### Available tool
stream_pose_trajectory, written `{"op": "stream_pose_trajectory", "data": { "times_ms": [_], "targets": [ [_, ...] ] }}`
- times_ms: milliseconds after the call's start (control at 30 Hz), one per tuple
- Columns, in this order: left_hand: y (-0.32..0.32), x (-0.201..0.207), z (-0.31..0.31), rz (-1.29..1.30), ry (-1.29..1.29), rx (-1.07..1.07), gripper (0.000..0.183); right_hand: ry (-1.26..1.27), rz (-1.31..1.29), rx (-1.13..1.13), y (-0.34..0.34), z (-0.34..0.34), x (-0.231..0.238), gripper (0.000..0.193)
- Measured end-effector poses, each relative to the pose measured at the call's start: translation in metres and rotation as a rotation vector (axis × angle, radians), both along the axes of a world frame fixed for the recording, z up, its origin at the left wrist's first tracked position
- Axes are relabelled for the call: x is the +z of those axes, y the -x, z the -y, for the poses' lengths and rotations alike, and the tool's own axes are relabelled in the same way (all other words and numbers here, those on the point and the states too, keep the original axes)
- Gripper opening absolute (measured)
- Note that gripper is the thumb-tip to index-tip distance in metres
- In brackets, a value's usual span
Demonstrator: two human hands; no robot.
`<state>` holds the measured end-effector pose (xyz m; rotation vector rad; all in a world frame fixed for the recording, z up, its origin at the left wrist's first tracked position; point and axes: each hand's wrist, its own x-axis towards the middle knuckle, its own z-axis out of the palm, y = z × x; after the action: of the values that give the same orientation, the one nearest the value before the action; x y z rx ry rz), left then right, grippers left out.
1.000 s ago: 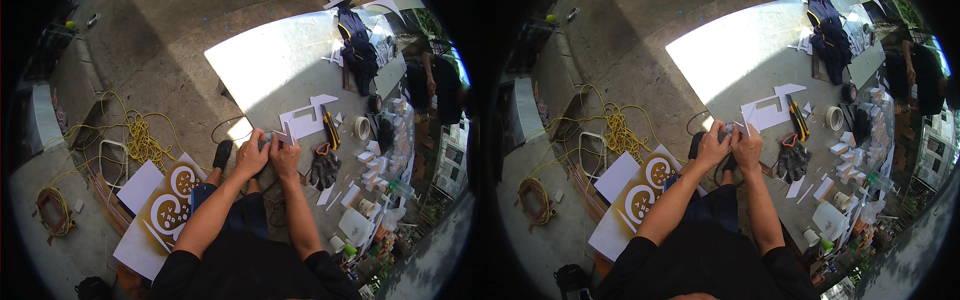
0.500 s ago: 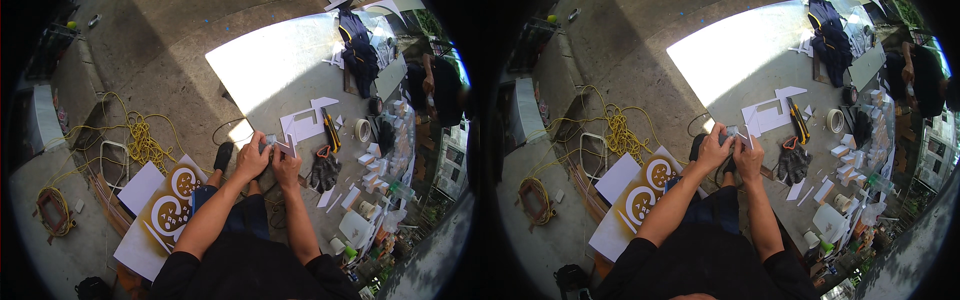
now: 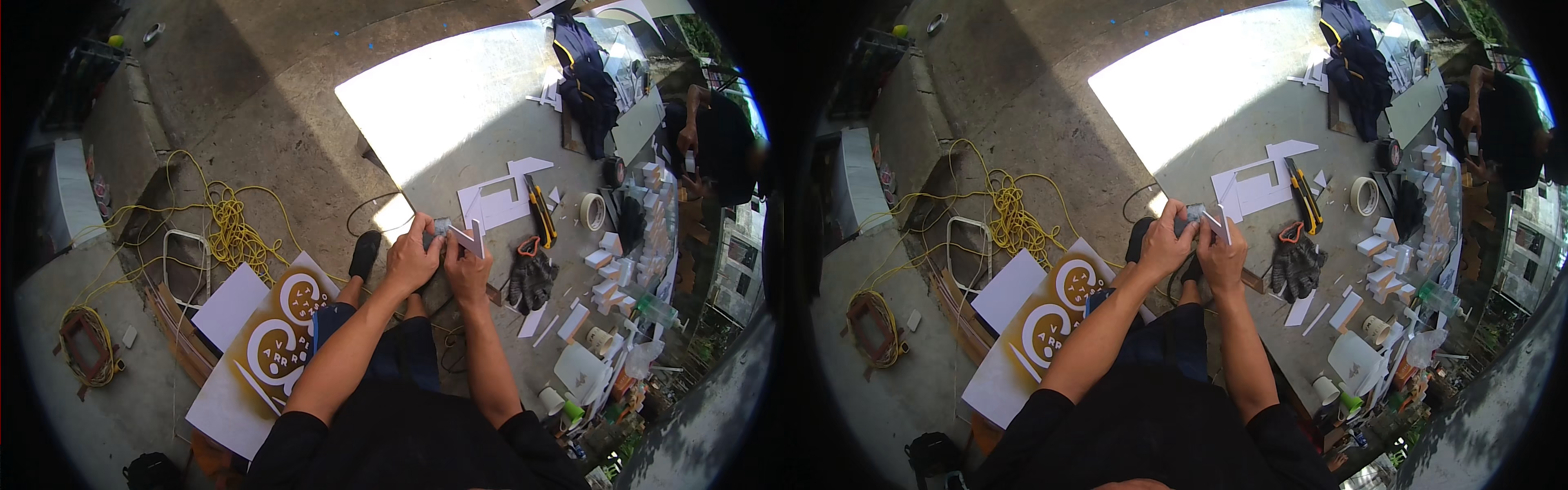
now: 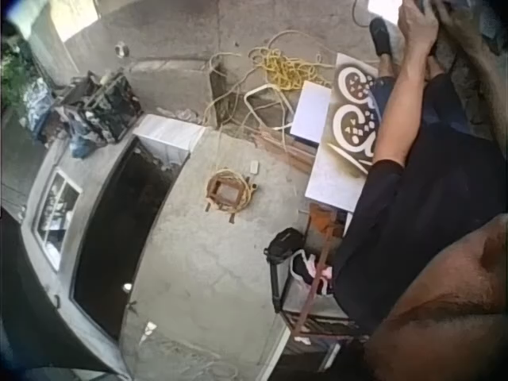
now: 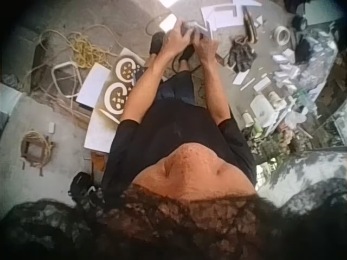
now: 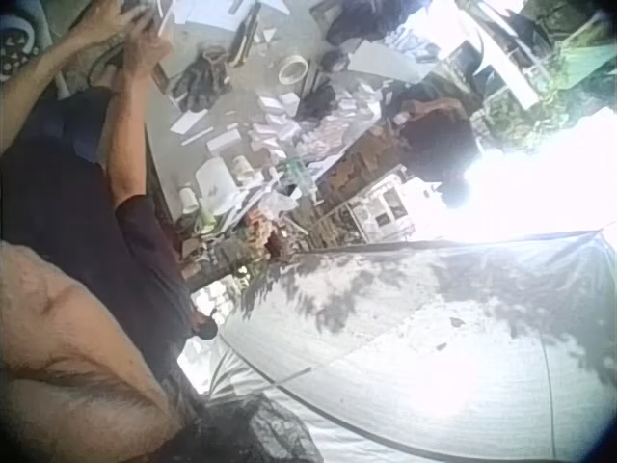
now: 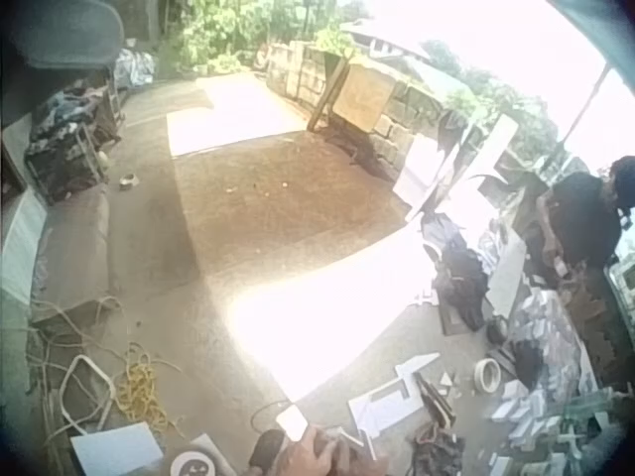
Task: Assembling and gluing individual plastic components to form 3D sign letters.
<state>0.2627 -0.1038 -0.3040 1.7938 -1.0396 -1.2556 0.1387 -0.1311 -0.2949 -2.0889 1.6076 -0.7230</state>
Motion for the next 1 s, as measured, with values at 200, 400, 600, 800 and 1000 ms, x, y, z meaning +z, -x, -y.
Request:
{"op": "stream_pose_trajectory", "data": {
  "times_ms": [200,400,600,800,1000],
  "targets": [
    [0.0,0.004,0.002,0.002,-0.013,-0.007,0.026,0.008,0.011,-0.026,-0.002,0.002,0.002,0.013],
    [-0.002,0.002,0.001,0.028,-0.025,-0.004,0.026,-0.044,0.049,-0.03,0.003,-0.014,0.003,0.01],
    [0.002,0.004,0.001,0.015,-0.015,-0.001,0.026,0.042,0.004,0.017,-0.001,0.005,-0.002,0.006],
    [0.001,-0.002,-0.001,0.029,0.011,-0.003,0.026,-0.014,0.056,-0.035,0.001,-0.006,0.002,0.008],
    [-0.001,0.001,0.0,0.013,-0.023,-0.008,0.027,-0.008,0.07,-0.025,-0.002,-0.005,0.004,0.01]
  ]
}}
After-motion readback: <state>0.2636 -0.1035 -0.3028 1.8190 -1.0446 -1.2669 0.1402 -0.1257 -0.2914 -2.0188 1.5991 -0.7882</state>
